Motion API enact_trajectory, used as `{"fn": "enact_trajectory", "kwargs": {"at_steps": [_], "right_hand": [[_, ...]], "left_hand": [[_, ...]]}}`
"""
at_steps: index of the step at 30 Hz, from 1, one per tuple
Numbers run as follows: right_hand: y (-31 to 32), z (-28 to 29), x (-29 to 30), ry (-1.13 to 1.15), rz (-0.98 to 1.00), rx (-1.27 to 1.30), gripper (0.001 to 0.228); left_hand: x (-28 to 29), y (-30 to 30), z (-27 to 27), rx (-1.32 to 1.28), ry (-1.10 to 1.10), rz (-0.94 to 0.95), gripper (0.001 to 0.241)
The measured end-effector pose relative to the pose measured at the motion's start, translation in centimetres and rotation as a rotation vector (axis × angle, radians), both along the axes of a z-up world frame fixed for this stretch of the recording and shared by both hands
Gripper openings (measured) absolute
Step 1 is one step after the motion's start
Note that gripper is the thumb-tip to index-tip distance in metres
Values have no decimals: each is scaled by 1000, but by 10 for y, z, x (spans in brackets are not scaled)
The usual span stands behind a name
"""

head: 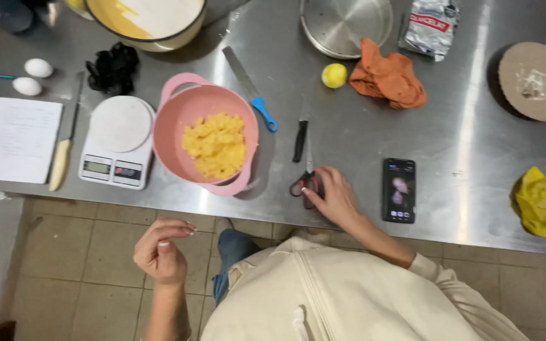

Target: Cracking an egg into a mixture and whisking it in a bowl at a bakery workstation.

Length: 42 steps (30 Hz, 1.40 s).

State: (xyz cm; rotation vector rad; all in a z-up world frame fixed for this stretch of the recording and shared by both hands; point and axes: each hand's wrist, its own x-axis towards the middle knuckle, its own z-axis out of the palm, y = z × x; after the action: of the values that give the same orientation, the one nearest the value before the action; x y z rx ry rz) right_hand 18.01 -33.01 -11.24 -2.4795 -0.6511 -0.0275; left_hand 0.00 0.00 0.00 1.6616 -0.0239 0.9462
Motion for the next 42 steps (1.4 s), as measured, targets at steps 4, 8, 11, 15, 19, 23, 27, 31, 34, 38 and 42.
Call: {"fn": "enact_trajectory", "kwargs": {"at_steps": [4,8,11,15,19,23,27,31,34,38,42], "right_hand": [[29,8,8,20,-167,-142,80],[41,6,6,124,-362,-204,76],[32,-4,8,170,-507,-247,69],[11,-17,16,93,-624,-253,53],[13,-11,18,-215,-644,-312,45],[44,21,20,-244,-578,-190,40],[81,5,50,-259,-381,-46,59],[101,-5,88,-62,-470,-135,72],[77,-21,114,-1,-533,-53,81],[42,21,102,344,-527,204,52],[22,106,71,198,-302,305,43]], "left_hand": [[8,57,-1,12,-4,-43,59],[11,125,-8,-44,-36,-53,61],[17,173,-12,-55,-17,-80,61],[30,214,-12,-41,43,-143,59],[48,233,-18,-39,52,-230,59],[61,237,-35,-93,52,-259,55],[68,230,-39,-89,122,-219,48],[73,214,-19,-55,107,-193,41],[74,211,-25,-32,108,-169,36],[68,204,-42,-67,224,-124,14],[84,176,-18,224,405,-99,48]]}}
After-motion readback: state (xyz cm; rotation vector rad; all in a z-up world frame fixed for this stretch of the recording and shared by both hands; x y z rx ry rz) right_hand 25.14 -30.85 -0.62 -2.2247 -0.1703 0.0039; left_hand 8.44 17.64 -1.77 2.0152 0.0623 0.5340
